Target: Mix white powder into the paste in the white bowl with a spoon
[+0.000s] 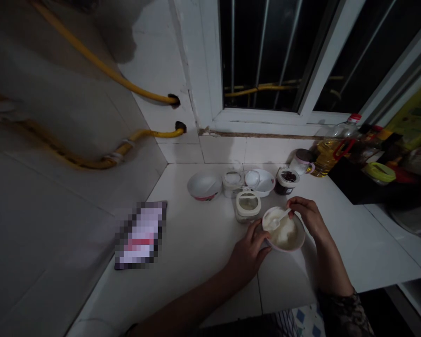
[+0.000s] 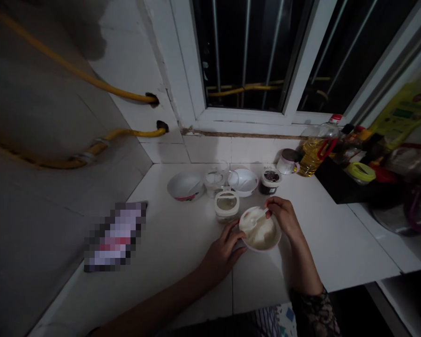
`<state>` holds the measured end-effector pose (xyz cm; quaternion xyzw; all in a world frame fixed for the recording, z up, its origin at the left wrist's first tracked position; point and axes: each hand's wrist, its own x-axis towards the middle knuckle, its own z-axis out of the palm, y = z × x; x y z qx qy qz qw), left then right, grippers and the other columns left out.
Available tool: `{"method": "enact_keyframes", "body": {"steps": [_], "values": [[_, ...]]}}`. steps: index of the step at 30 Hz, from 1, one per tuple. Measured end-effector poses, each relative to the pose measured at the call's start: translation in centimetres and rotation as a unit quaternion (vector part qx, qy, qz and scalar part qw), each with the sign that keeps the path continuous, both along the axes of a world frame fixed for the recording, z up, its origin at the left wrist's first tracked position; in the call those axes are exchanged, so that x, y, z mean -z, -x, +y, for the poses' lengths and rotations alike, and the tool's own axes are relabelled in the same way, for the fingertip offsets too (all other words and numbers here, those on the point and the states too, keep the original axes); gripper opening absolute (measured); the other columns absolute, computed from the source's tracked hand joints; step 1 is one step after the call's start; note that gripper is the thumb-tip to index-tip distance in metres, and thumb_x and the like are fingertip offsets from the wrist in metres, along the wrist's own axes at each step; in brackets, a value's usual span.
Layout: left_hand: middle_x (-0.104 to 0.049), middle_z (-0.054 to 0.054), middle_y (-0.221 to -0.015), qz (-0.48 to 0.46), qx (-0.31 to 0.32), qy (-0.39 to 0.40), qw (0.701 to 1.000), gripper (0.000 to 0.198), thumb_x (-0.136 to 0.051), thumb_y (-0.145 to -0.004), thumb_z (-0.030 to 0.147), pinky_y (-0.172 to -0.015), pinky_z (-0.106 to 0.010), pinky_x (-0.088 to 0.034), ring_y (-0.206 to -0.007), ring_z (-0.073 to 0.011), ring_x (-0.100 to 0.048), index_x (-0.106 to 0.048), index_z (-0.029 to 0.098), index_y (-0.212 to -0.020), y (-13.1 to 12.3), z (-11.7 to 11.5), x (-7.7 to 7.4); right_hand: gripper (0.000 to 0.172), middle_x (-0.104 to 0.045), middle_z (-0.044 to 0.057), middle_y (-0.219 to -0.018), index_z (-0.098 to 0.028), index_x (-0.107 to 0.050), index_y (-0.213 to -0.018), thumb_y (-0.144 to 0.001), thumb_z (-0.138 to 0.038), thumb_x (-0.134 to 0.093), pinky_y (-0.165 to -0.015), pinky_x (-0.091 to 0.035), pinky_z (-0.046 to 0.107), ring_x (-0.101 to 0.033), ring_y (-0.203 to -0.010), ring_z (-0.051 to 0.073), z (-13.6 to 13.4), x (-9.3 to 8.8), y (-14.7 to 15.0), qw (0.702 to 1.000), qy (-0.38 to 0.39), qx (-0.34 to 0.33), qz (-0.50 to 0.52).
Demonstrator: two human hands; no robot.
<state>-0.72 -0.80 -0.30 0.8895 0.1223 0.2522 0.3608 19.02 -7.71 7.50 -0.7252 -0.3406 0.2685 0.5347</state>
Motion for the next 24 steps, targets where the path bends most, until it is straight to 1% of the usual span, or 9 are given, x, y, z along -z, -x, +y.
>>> {"method": "enact_keyframes", "body": {"steps": [3, 7, 12, 15, 18, 21, 24], "values": [[-0.037, -0.014, -0.135, 0.001, 0.001, 0.002, 1.0, 0.023, -0.053, -0.085, 0.012, -0.09, -0.038, -0.051, -0.119, -0.0257, -0.051, -0.05, 0.02, -0.106, 0.0, 0.0, 0.0, 0.014, -0.055, -0.002, -0.044, -0.018, -0.062, -0.062, -0.059, -0.029, -0.055, -0.061, -0.036, 0.029, -0.048, -0.05, 0.015, 0.0, -0.1, -0.4, 0.999, -0.027, 0.016, 0.021], [-0.037, -0.013, -0.136, 0.002, 0.0, 0.003, 1.0, 0.023, -0.053, -0.086, 0.013, -0.09, -0.038, -0.051, -0.118, -0.025, -0.052, -0.05, 0.022, -0.107, 0.0, 0.0, 0.0, 0.011, -0.054, -0.002, -0.046, -0.018, -0.062, -0.061, -0.058, -0.027, -0.056, -0.061, -0.036, 0.03, -0.048, -0.049, 0.015, 0.1, 0.2, -0.7, 0.996, -0.061, 0.025, 0.057], [-0.037, -0.014, -0.136, -0.002, -0.002, -0.003, 1.0, 0.024, -0.053, -0.085, 0.013, -0.089, -0.038, -0.051, -0.118, -0.0258, -0.052, -0.05, 0.022, -0.108, 0.0, 0.0, 0.1, 0.008, -0.055, -0.002, -0.046, -0.018, -0.063, -0.059, -0.056, -0.024, -0.059, -0.06, -0.037, 0.029, -0.048, -0.049, 0.014, 0.3, 0.5, -0.7, 0.991, -0.082, 0.041, 0.097], [-0.038, -0.012, -0.136, -0.002, -0.006, 0.0, 1.0, 0.024, -0.053, -0.085, 0.013, -0.087, -0.038, -0.052, -0.115, -0.0252, -0.054, -0.05, 0.022, -0.107, 0.0, -0.1, 0.1, 0.008, -0.056, -0.001, -0.047, -0.017, -0.063, -0.06, -0.057, -0.024, -0.06, -0.06, -0.038, 0.029, -0.05, -0.049, 0.014, 0.5, 0.7, -0.6, 0.989, -0.093, 0.053, 0.106], [-0.039, -0.012, -0.135, -0.008, -0.005, 0.003, 1.0, 0.023, -0.053, -0.085, 0.013, -0.087, -0.037, -0.052, -0.113, -0.0244, -0.055, -0.05, 0.022, -0.106, 0.0, -0.1, 0.1, 0.011, -0.057, -0.001, -0.047, -0.018, -0.063, -0.066, -0.061, -0.027, -0.061, -0.061, -0.039, 0.03, -0.053, -0.052, 0.016, 0.9, 0.6, -0.3, 0.987, -0.096, 0.062, 0.114], [-0.037, -0.013, -0.136, -0.013, 0.001, 0.0, 1.0, 0.023, -0.053, -0.085, 0.012, -0.087, -0.036, -0.052, -0.109, -0.0236, -0.058, -0.049, 0.021, -0.106, 0.0, -0.1, 0.1, 0.016, -0.061, 0.0, -0.052, -0.018, -0.062, -0.074, -0.067, -0.032, -0.061, -0.062, -0.04, 0.03, -0.054, -0.056, 0.017, 1.5, 0.4, 0.6, 0.989, -0.096, 0.062, 0.092], [-0.038, -0.014, -0.136, -0.016, -0.001, -0.005, 1.0, 0.024, -0.053, -0.085, 0.012, -0.088, -0.037, -0.052, -0.11, -0.0241, -0.058, -0.049, 0.021, -0.107, 0.0, 0.0, 0.0, 0.018, -0.063, 0.0, -0.062, -0.019, -0.06, -0.082, -0.077, -0.036, -0.056, -0.064, -0.042, 0.03, -0.055, -0.061, 0.017, 2.1, 0.0, 2.0, 0.993, -0.109, 0.043, -0.002]]}}
